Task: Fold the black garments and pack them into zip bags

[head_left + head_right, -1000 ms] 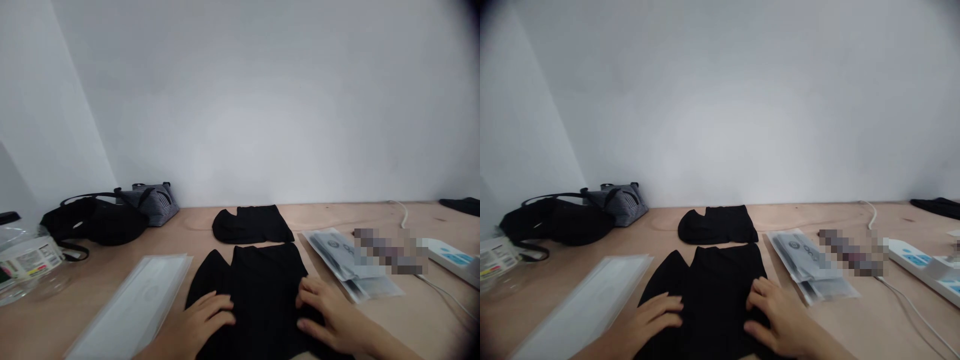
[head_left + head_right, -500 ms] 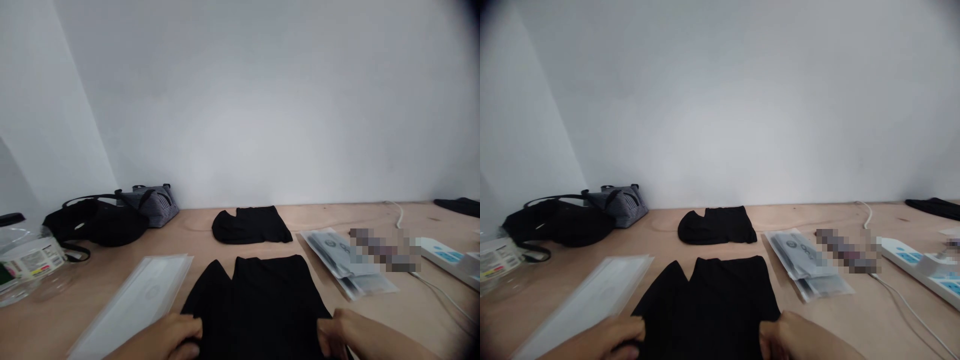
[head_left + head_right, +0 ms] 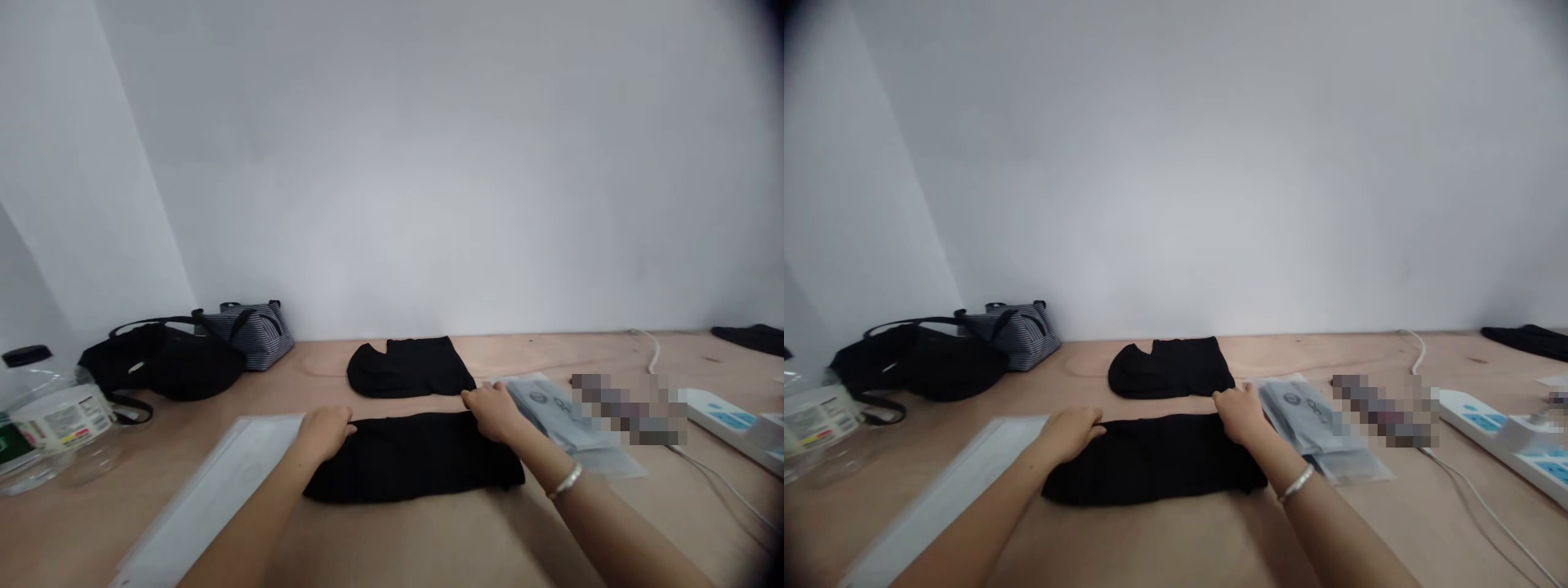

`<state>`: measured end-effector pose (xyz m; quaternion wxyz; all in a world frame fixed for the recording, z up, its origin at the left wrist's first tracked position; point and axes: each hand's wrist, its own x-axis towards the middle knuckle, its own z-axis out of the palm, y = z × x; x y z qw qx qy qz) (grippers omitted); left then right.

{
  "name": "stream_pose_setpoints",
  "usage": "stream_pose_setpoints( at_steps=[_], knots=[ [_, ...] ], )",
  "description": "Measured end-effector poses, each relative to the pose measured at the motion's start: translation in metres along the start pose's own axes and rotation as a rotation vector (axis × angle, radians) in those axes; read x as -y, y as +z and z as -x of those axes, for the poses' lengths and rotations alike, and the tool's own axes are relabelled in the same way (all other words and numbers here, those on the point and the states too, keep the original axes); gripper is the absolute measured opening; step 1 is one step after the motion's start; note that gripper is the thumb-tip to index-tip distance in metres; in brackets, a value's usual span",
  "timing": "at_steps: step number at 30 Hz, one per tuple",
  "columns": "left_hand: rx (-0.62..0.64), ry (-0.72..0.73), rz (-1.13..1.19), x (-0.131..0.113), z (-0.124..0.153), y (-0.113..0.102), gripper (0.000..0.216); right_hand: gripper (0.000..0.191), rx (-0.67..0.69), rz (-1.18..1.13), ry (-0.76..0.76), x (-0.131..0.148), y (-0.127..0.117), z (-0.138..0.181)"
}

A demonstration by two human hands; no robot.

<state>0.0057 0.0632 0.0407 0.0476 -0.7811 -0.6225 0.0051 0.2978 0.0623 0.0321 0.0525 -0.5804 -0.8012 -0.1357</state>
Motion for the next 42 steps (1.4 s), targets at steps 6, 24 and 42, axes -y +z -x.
stream_pose_setpoints(
  at_steps=[6,24,42],
  knots=[
    [-0.214,-0.026,0.019,-0.024,0.01,0.016,0.029,0.03,-0.126,-0.047,0.01,0.022,0.021,0.004],
    [-0.118,0.176,0.26,-0.031,0.016,0.054,0.051,0.055,-0.065,-0.043,-0.191,-0.006,0.025,0.057],
    [0.066,-0.129,0.637,0.02,0.039,0.022,0.05,0.066,0.253,-0.48,-0.118,0.095,0.029,0.011]
  ],
)
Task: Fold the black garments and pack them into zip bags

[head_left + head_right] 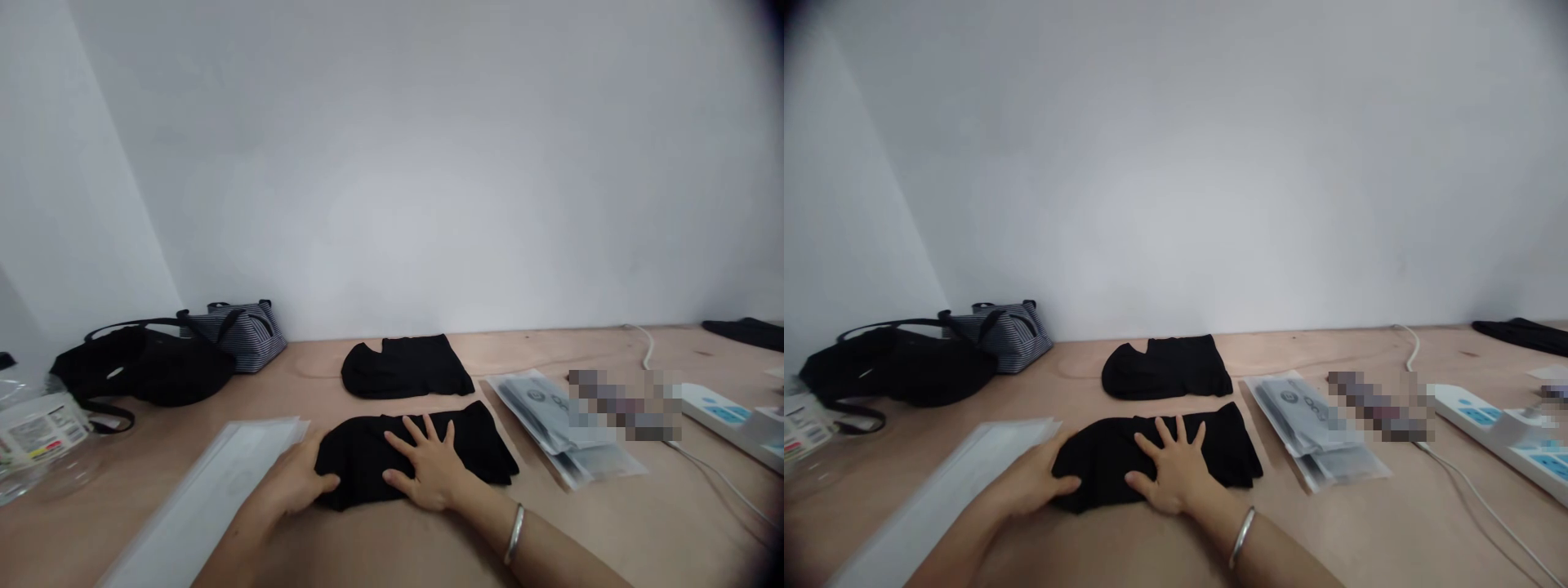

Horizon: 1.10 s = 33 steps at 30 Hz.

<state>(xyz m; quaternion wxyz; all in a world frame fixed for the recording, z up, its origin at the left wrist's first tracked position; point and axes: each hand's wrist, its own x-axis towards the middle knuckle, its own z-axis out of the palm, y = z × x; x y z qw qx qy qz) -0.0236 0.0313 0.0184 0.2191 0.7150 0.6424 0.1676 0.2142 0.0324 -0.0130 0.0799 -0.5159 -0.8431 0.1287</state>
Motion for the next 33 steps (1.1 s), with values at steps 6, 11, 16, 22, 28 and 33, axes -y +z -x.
stream_pose_setpoints(
  at_steps=[6,11,16,22,28,33],
  knots=[
    [-0.413,0.04,0.332,-0.022,-0.007,0.012,0.057,0.066,-0.014,-0.049,0.032,0.008,0.001,-0.006],
    [-0.535,0.201,0.73,-0.041,-0.011,0.053,0.053,0.049,-0.266,-0.075,0.05,-0.021,-0.016,0.012],
    [-0.343,0.469,0.357,-0.051,-0.003,0.072,0.026,0.043,-0.374,0.105,0.29,-0.059,-0.024,0.042],
    [0.102,0.661,-0.061,-0.056,0.008,0.067,0.046,0.061,-0.312,-0.007,0.432,-0.072,-0.02,0.056],
    [-0.15,0.433,0.211,-0.048,0.004,0.06,0.049,0.077,-0.291,-0.351,0.5,-0.081,-0.023,0.047],
    [-0.142,0.11,0.64,-0.037,-0.009,0.061,0.042,0.062,-0.353,-0.414,0.501,-0.075,-0.039,0.035]
  ],
)
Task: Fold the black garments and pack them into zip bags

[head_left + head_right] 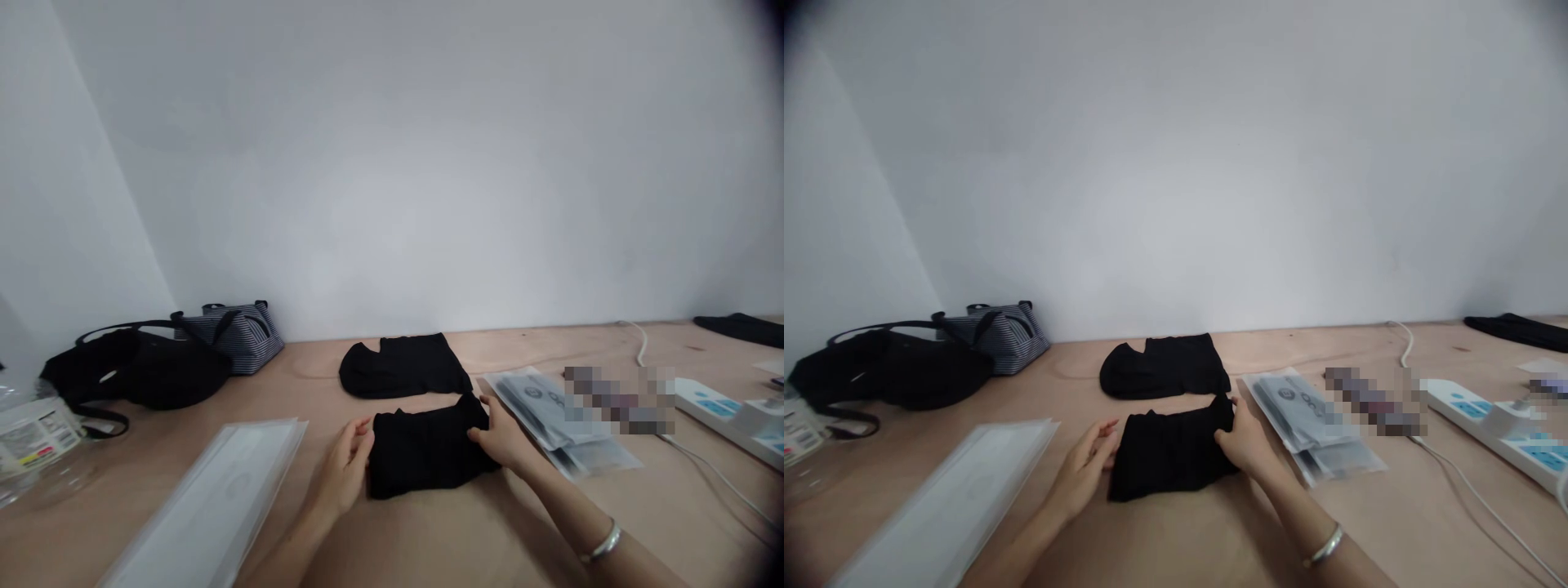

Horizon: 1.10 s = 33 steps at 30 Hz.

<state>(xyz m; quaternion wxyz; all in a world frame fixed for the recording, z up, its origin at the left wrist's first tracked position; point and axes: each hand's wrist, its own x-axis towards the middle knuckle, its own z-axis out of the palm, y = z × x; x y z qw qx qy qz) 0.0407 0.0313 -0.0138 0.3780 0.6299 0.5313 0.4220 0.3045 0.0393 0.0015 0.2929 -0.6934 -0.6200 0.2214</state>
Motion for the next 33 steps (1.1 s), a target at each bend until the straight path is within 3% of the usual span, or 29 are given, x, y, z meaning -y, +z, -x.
stream_pose_setpoints(
  at_steps=[5,8,11,13,15,18,22,24,29,31,33],
  knots=[
    [0.023,-0.155,0.125,0.008,0.0,0.011,0.041,0.056,-0.18,0.206,-0.225,0.059,0.007,0.011],
    [-0.002,-0.143,0.075,0.013,0.001,0.016,0.041,0.054,-0.124,0.313,-0.458,0.084,0.03,0.027],
    [-0.086,-0.083,0.01,0.013,0.0,0.009,0.037,0.045,0.053,0.415,-0.687,0.085,0.051,0.042],
    [-0.169,0.028,-0.066,0.008,-0.001,0.0,0.033,0.039,0.16,0.425,-0.795,0.078,0.055,0.049],
    [-0.189,0.241,-0.214,0.002,-0.001,-0.008,0.031,0.045,0.235,0.389,-0.857,0.068,0.052,0.051],
    [-0.011,0.569,-0.506,-0.006,0.001,-0.013,0.035,0.051,0.325,0.32,-0.936,0.053,0.044,0.047],
    [0.366,0.651,-0.701,-0.009,0.005,-0.009,0.043,0.057,0.242,0.309,-0.938,0.03,0.041,0.044],
    [0.464,0.611,-0.716,-0.009,0.007,-0.008,0.049,0.056,0.151,0.362,-0.863,0.021,0.043,0.046],
    [0.439,0.536,-0.61,-0.009,0.012,-0.008,0.076,0.045,0.188,0.424,-0.743,0.024,0.036,0.047],
    [0.388,0.501,-0.483,-0.009,0.013,-0.008,0.086,0.043,0.202,0.278,-0.72,0.032,0.026,0.044],
    [0.324,0.424,-0.287,-0.008,0.013,-0.008,0.078,0.044,0.214,0.032,-0.683,0.04,0.016,0.037]
  ],
)
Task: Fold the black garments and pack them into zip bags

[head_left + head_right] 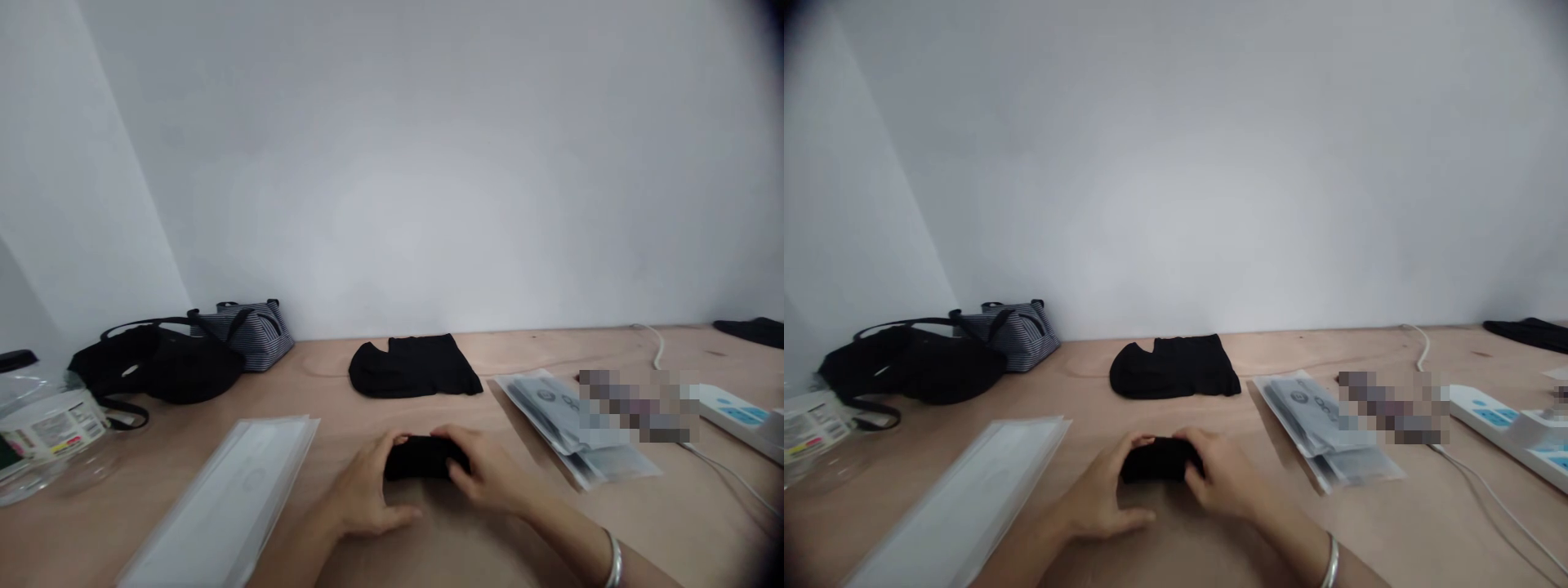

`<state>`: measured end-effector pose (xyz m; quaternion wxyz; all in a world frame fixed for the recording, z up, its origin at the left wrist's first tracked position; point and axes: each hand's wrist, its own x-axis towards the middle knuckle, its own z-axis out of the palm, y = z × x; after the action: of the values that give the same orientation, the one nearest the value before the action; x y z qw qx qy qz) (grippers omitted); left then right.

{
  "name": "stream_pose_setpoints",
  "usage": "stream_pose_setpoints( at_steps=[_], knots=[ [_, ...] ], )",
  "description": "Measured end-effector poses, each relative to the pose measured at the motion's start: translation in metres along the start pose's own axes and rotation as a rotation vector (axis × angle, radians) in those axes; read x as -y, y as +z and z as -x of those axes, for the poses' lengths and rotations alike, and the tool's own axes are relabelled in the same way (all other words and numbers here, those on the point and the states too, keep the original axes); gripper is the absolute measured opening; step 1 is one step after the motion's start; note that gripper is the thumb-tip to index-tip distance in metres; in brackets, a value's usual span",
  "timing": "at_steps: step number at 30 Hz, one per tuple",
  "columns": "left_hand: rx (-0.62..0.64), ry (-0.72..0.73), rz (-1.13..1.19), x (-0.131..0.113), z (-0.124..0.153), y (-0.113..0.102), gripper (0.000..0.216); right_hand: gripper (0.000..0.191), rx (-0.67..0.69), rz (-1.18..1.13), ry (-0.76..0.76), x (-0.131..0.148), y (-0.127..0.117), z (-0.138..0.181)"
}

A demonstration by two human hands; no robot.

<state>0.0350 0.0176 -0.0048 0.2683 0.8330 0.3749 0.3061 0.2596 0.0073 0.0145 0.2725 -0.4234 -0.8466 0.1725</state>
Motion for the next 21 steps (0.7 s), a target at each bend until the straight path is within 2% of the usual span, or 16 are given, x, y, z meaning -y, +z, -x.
stream_pose_setpoints(
  at_steps=[3,5,7,9,11,13,15,16,19,21],
  knots=[
    [-0.129,-0.103,0.356,0.002,-0.003,0.004,0.05,0.04,-0.041,-0.334,0.098,-0.01,-0.005,-0.012],
    [-0.198,-0.175,0.472,0.006,-0.007,0.008,0.045,0.036,-0.053,-0.343,0.201,-0.024,0.002,-0.018],
    [-0.28,-0.25,0.356,0.012,-0.011,0.013,0.046,0.029,-0.095,-0.205,0.275,-0.037,0.01,-0.022],
    [-0.342,-0.236,0.096,0.016,-0.013,0.016,0.04,0.023,-0.162,-0.069,0.292,-0.044,0.016,-0.022],
    [-0.344,-0.119,-0.148,0.019,-0.013,0.016,0.032,0.021,-0.221,0.036,0.197,-0.041,0.016,-0.019],
    [-0.283,0.005,-0.304,0.022,-0.012,0.015,0.031,0.026,-0.23,0.147,0.006,-0.032,0.014,-0.016],
    [-0.221,0.053,-0.413,0.025,-0.01,0.016,0.032,0.035,-0.136,0.219,-0.173,-0.023,0.011,-0.014],
    [-0.201,0.054,-0.456,0.026,-0.009,0.018,0.032,0.038,-0.058,0.228,-0.213,-0.019,0.011,-0.012],
    [-0.203,0.005,-0.544,0.029,-0.009,0.021,0.03,0.043,0.155,0.242,-0.188,-0.014,0.014,-0.009],
    [-0.214,-0.029,-0.58,0.026,-0.009,0.018,0.03,0.044,0.196,0.269,-0.11,-0.012,0.017,-0.007]
  ],
)
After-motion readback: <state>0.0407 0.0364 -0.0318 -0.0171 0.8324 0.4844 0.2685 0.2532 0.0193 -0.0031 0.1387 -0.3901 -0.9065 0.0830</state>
